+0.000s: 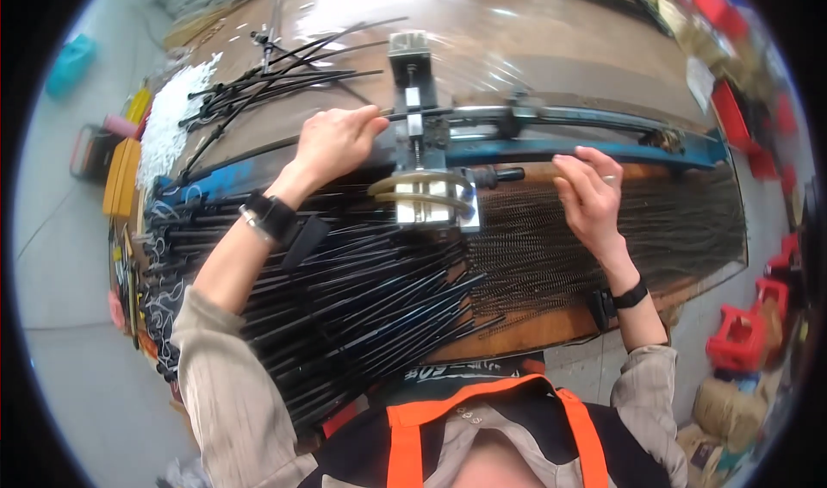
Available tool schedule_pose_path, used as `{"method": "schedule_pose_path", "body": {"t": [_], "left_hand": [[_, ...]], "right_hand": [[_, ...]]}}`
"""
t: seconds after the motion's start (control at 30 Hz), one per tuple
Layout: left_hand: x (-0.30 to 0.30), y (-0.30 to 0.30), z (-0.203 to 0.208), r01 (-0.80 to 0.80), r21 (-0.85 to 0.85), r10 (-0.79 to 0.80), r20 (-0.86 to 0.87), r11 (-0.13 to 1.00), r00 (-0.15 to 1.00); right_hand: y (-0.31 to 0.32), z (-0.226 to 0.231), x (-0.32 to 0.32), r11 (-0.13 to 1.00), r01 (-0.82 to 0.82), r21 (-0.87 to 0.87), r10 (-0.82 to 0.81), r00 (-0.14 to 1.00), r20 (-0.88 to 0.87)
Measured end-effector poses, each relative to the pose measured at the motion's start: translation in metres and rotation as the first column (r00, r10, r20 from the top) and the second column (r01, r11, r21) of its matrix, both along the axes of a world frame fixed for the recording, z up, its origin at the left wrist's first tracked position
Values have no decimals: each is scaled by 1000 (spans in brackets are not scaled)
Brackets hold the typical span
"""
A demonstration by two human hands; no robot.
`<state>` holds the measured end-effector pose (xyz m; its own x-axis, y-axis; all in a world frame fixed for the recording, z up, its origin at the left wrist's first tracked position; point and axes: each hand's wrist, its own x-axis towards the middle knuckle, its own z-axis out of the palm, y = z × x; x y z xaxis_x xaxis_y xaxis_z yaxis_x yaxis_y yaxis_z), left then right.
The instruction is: Arranging and inserting industrial metal bristles into an assembly machine on a workbench.
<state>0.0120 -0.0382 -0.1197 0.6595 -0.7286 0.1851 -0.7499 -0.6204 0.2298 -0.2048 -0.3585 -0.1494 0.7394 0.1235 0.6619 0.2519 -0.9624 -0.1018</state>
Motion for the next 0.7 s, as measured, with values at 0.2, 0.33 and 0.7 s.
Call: {"method": "schedule_pose_path", "body": {"t": [0.2,0.33,0.7], "left_hand": [[-11,-1,5,-20,-22,22,79,1000,997],[-13,-5,-4,-23,-14,24,82,1000,996],[23,21,-12,285,2,-242,535,959,810]], "right_hand": [[35,3,2,991,-70,110,79,993,-86],[44,-14,22,886,-160,435,276,936,-219],[30,-5,-12,962,-97,255,208,865,-457]]}}
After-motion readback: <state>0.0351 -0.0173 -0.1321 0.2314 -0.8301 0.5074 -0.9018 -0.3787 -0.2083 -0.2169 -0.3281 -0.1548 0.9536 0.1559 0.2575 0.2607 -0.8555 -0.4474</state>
